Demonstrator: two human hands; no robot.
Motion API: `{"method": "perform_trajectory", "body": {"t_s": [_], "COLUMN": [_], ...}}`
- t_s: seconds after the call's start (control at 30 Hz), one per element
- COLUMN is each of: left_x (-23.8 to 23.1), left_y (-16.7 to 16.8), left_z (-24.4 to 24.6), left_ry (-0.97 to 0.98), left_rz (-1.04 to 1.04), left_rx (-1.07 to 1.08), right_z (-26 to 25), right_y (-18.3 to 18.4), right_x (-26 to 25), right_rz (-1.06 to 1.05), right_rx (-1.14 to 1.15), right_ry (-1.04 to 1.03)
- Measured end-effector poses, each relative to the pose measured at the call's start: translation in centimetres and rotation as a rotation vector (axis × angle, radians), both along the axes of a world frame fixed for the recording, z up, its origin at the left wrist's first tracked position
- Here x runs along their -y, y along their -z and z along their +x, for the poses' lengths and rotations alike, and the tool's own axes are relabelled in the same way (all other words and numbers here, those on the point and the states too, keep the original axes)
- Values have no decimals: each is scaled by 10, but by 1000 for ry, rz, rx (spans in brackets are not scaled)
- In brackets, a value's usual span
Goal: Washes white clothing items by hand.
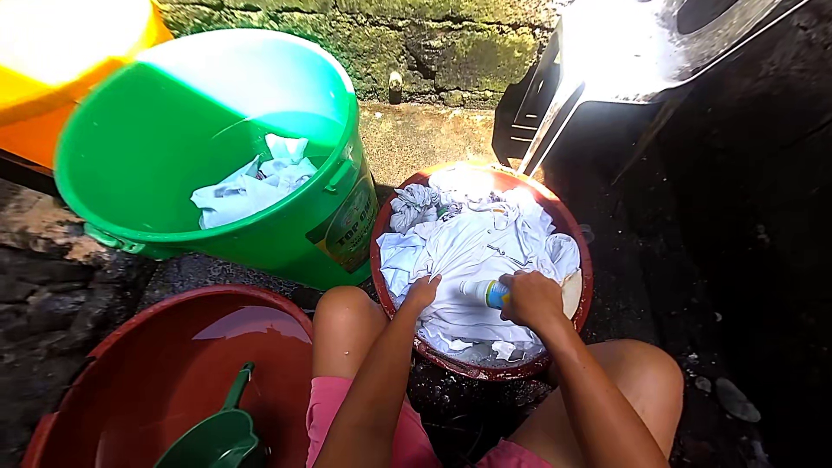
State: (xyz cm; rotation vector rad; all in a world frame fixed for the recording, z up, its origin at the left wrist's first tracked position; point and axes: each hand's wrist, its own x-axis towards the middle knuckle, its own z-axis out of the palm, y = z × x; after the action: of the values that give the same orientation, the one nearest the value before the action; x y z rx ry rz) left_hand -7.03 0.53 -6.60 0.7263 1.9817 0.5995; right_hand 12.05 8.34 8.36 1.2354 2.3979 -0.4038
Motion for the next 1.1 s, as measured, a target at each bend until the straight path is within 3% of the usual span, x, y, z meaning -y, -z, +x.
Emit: {"method": "perform_trajectory", "body": {"t_s": [0.57, 0.8, 1.1], "left_x": [-1, -1, 1], "left_y": [1, 3, 2], "left_z": [0, -1, -2], "left_ry": [-5, 9, 11], "left_rz": [-6, -6, -7], "left_rx": [7, 4, -1], "right_z": [-12, -7, 15], "right_y": [5, 12, 15], "right_x": [11, -1, -22], "right_rz": [1, 80, 34], "right_rx": [-13, -20, 2], "right_ry": [-55, 34, 108]}}
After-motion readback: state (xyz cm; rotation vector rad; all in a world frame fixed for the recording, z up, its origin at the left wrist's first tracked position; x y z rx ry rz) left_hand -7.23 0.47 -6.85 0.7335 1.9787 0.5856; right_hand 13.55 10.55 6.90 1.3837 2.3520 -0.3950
